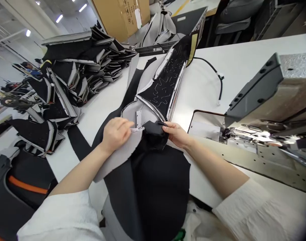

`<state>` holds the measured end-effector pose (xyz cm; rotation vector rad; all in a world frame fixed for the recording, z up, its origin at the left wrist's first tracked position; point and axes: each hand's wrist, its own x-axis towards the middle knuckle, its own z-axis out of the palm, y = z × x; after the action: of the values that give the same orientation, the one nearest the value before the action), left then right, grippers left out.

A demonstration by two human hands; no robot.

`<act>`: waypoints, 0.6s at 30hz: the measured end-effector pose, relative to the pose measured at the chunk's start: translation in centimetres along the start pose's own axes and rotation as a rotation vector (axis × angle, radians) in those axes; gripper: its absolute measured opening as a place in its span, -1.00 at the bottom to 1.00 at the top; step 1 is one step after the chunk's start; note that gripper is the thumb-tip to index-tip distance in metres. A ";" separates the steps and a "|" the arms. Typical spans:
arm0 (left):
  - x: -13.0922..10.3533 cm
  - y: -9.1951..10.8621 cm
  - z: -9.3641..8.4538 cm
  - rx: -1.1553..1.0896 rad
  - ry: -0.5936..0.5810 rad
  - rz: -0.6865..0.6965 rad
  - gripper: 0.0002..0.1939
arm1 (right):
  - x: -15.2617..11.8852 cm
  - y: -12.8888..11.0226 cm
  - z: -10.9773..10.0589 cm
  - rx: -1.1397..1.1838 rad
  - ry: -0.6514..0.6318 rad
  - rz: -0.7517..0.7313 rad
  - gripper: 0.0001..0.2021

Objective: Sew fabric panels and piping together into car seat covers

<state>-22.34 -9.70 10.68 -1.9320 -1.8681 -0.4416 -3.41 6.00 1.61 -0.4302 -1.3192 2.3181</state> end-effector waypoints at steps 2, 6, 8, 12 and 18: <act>-1.0 2.0 -0.7 0.086 -0.134 0.101 -0.62 | 0.6 0.2 -0.1 -0.023 0.163 -0.073 -0.61; -1.3 4.8 -0.7 0.210 -0.346 0.045 -0.33 | 1.0 0.6 -0.7 -0.128 0.344 -0.202 -0.54; -0.7 5.2 0.0 0.247 -0.394 0.037 -0.35 | 0.5 0.9 -1.3 -0.346 0.471 -0.315 -0.52; 0.0 5.1 1.4 0.283 -0.374 0.110 -0.42 | -2.2 1.2 -1.7 -0.754 0.480 -0.266 -0.69; -1.1 2.5 4.7 0.070 -0.050 0.306 -0.42 | -4.2 1.3 -0.1 -0.755 0.418 -0.124 -0.61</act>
<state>-20.19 -8.31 5.93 -2.1499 -1.5560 -0.2312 -0.03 3.32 0.64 -0.9657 -1.8786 1.4420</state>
